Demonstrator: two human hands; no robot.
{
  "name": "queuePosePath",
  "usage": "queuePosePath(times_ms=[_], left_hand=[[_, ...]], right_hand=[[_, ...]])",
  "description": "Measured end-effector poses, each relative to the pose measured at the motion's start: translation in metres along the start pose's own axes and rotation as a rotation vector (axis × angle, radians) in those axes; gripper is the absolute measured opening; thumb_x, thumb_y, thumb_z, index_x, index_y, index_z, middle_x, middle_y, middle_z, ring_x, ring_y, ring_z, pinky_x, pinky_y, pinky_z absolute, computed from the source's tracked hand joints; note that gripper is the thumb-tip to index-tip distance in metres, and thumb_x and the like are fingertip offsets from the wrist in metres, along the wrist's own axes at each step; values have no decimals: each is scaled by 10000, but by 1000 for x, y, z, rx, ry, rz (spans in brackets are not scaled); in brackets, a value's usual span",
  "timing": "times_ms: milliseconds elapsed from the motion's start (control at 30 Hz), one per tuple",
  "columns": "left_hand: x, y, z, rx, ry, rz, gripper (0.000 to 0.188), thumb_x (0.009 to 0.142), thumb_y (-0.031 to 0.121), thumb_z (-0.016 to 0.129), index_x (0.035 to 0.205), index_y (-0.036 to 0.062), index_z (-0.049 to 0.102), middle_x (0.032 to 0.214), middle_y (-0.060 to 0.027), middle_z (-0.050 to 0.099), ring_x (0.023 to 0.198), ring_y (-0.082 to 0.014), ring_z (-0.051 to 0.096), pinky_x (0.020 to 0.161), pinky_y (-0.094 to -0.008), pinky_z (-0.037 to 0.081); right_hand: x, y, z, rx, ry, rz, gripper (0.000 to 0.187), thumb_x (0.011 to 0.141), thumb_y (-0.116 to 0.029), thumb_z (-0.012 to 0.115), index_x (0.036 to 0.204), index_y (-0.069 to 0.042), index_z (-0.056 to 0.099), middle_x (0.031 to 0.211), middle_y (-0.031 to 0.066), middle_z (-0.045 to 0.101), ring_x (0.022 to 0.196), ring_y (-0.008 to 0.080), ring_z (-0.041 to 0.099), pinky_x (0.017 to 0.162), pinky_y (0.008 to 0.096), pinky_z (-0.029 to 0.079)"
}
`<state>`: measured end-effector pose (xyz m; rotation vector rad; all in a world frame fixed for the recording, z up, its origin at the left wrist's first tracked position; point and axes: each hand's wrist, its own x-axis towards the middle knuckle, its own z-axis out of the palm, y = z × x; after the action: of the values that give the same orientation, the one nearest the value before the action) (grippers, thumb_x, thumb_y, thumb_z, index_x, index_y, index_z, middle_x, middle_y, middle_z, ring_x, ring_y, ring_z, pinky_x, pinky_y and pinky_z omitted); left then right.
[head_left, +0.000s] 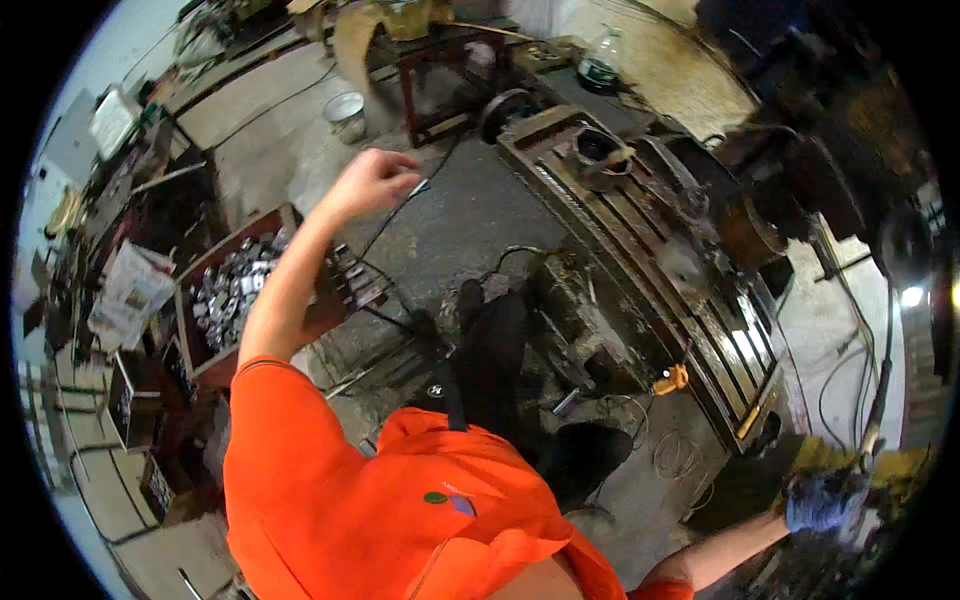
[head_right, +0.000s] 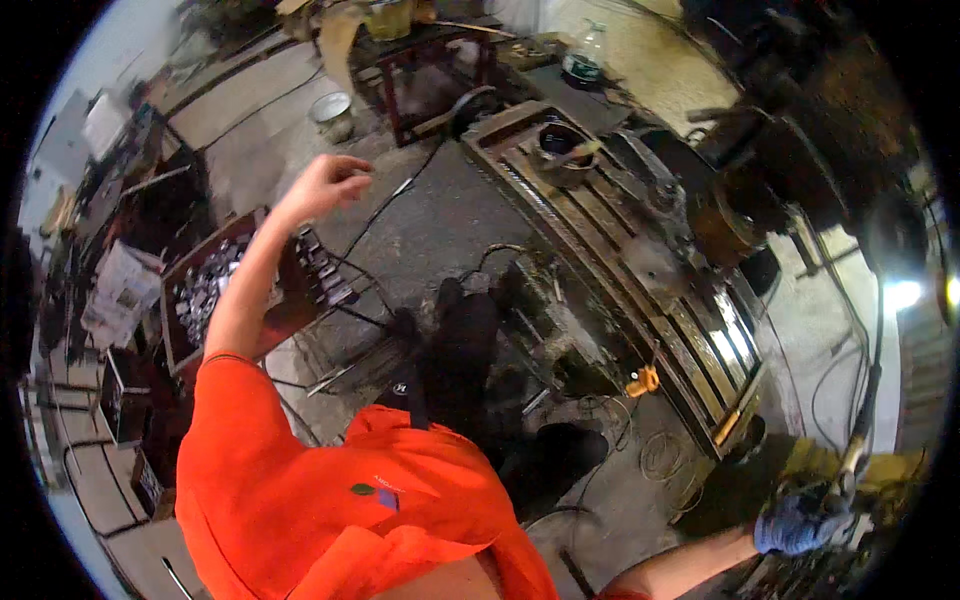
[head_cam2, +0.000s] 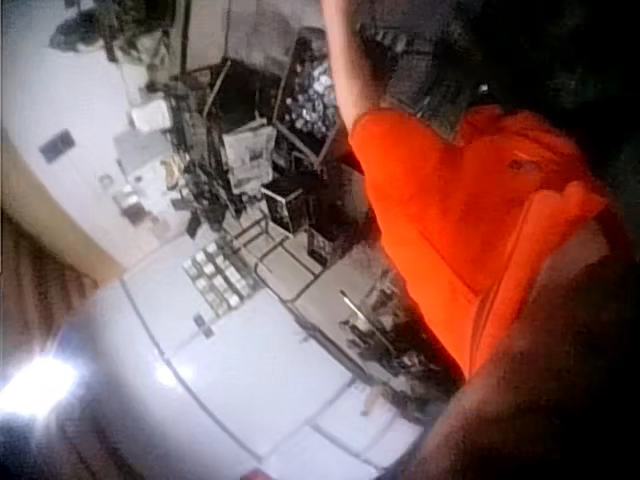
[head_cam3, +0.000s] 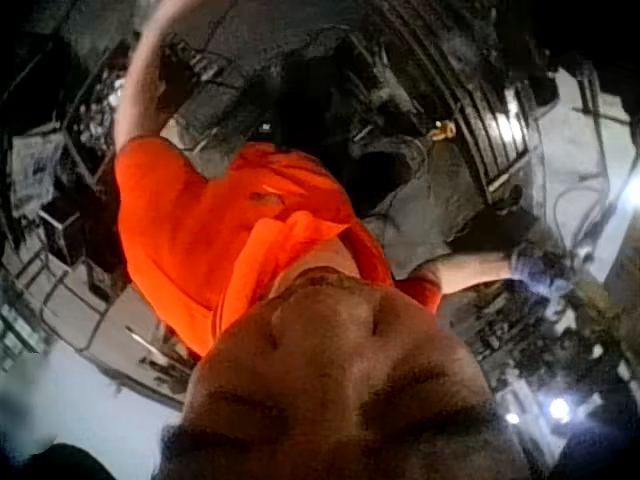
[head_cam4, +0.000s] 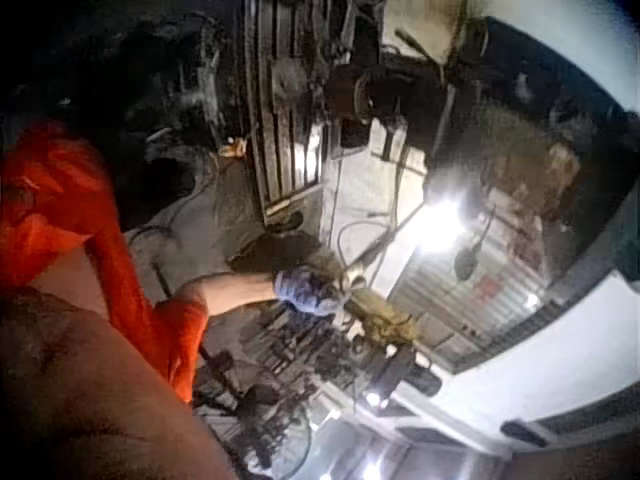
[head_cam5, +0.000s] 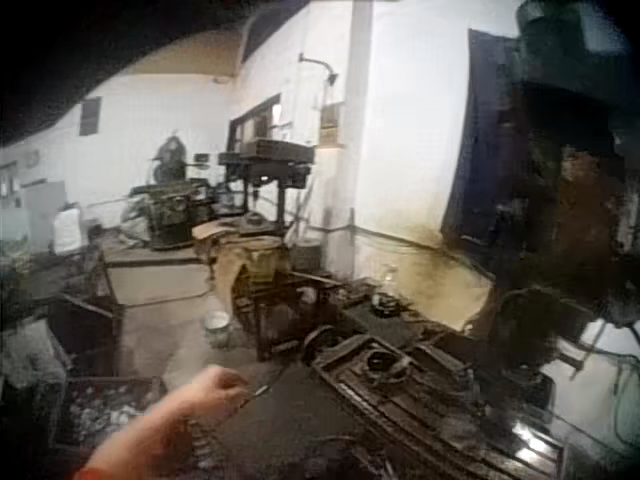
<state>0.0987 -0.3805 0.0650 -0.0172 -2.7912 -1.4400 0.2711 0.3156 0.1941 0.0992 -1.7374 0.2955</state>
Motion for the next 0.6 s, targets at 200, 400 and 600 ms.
queuePosePath(times_ms=[200,400,600], left_hand=[[-100,-113,-105,236,419,-339,257,786,164,611,939,-43,624,647,-104,615,470,-149,568,457,-296,457],[-149,-172,-105,263,420,-531,345,739,157,663,1015,-42,605,719,-122,642,498,-162,598,521,-302,487],[-145,-174,-87,412,361,-506,404,682,193,695,1027,-1,613,841,-156,654,710,-249,647,690,-339,498]], right_hand=[[26,5,3,-304,-13,-339,183,834,-55,551,987,18,620,932,110,646,808,213,622,697,300,496],[45,8,2,-723,84,-335,159,806,-151,609,886,-16,636,872,114,647,752,241,623,655,315,502],[96,53,-11,-303,64,-353,279,814,-267,575,923,-22,653,884,113,654,763,256,629,663,328,507]])
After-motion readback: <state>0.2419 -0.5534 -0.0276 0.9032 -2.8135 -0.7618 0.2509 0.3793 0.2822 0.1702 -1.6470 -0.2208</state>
